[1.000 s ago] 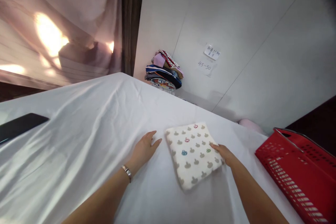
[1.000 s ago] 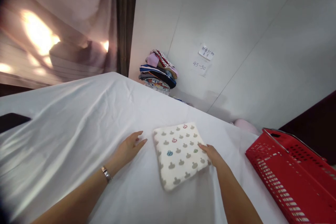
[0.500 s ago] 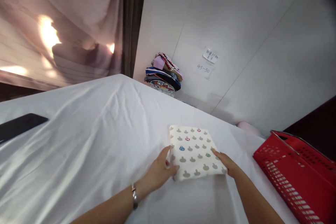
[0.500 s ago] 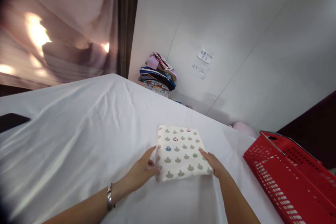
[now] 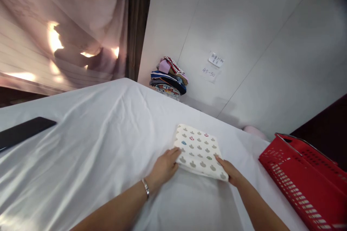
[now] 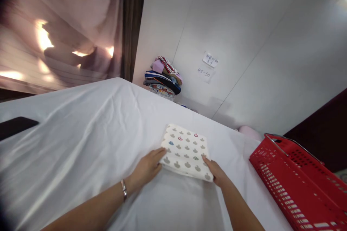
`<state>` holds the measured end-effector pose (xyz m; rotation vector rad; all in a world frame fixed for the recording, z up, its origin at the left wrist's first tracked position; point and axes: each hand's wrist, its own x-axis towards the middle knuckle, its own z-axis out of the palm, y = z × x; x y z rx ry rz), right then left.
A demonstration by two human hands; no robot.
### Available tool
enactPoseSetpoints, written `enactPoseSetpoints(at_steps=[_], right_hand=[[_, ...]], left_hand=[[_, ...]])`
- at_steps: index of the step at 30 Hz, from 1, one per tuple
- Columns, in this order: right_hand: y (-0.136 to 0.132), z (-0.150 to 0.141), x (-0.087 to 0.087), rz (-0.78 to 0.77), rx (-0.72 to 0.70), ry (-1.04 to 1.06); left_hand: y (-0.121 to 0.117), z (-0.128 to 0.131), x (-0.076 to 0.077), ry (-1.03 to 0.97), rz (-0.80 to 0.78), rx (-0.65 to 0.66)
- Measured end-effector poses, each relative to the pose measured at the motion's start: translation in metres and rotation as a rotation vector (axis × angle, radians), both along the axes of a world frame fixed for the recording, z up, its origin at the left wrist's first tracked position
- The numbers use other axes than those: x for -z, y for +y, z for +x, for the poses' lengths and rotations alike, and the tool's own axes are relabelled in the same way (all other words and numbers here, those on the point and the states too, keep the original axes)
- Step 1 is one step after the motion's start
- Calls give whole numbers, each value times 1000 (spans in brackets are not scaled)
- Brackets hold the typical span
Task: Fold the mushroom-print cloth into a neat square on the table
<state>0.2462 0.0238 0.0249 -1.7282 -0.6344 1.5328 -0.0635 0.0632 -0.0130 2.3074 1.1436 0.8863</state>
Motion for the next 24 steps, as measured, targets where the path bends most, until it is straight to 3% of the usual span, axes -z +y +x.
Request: enactPoseSetpoints(at_steps=[4,7,16,24], right_hand=[[-26,-54,15,137,8,124],[-40,-77,21,170,38,140],[-43,-73,22,169,33,184],[-47,-74,21,262,66,313]], left_hand=[[31,-28,-4,-55,20,-265],[39,-38,-7,-31,-49,-342],[41,-38,-3,-24,-170,-318],[43,-35,-4,-89,109,-207]])
